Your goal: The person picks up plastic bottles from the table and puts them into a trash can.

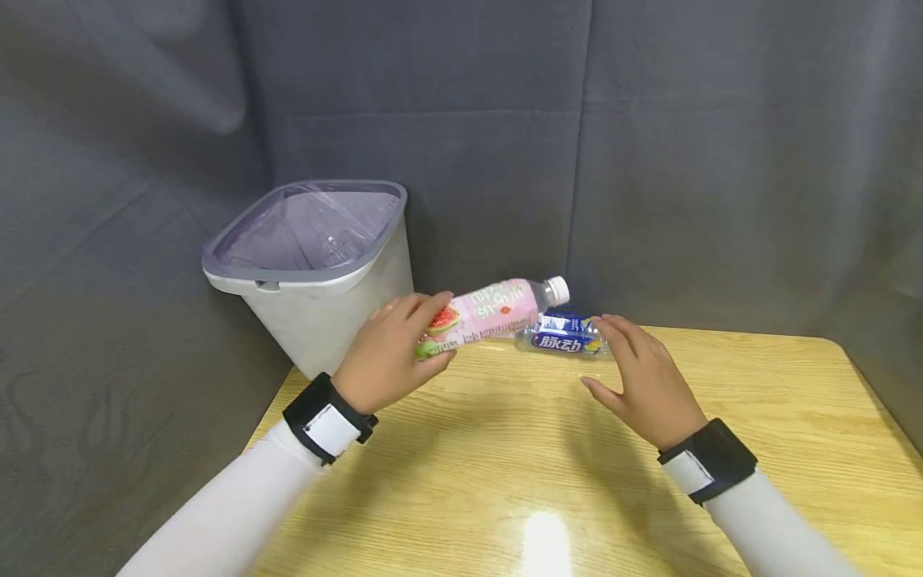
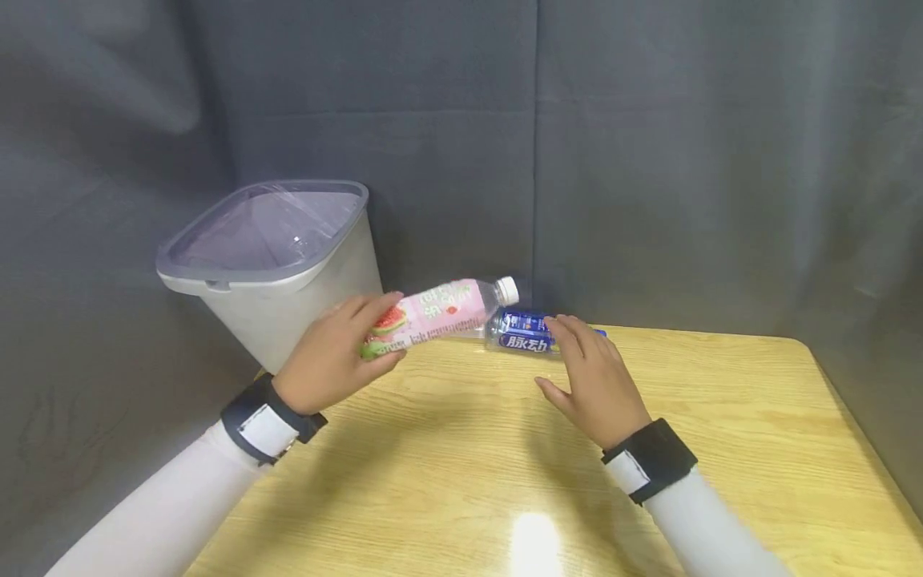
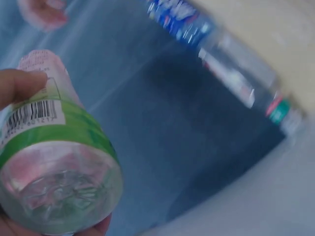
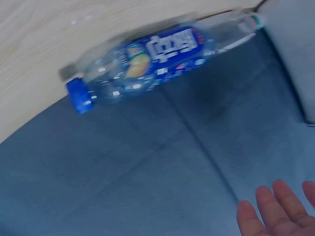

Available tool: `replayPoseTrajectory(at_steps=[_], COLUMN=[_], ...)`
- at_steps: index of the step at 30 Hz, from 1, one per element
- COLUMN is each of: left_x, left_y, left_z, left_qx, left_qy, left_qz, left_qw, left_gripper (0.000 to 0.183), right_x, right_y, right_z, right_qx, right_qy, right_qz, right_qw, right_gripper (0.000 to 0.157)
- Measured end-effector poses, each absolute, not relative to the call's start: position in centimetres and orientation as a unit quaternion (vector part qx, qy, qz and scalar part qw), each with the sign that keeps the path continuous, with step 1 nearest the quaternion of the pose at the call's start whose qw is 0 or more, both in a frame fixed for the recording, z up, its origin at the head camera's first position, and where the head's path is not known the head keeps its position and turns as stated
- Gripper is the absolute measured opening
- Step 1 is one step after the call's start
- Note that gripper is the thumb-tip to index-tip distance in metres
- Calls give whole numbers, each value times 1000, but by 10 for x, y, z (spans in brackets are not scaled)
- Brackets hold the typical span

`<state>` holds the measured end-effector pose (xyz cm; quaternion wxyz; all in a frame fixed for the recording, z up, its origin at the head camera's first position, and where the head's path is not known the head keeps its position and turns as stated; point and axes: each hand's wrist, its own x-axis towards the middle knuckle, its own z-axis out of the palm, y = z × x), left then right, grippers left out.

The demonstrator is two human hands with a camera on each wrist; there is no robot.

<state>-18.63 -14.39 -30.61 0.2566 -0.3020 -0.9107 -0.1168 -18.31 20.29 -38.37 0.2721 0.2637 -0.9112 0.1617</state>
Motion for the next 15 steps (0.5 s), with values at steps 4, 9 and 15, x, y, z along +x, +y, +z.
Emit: replayPoseTrajectory(at_steps=[4,9,15], left_x=[-188,-194,-207], left_y=[-159,-182,-211], left_z=[-274,-235,-208], left_qx=[-272,-220,-145], left_qy=[-904,-900,-908], left_qz=[-144,-167,-177], left_qw=[296,337,351], left_gripper=[69,69,71], right_x=[-206,-236,-265], right_y=[211,218,224], right_z=[-396,-420,-448], right_qx=[250,215,181], right_qy=[-926,-949,-967], right_qz=[149,144,140], right_qw=[241,182,115], right_gripper=[84,82,84])
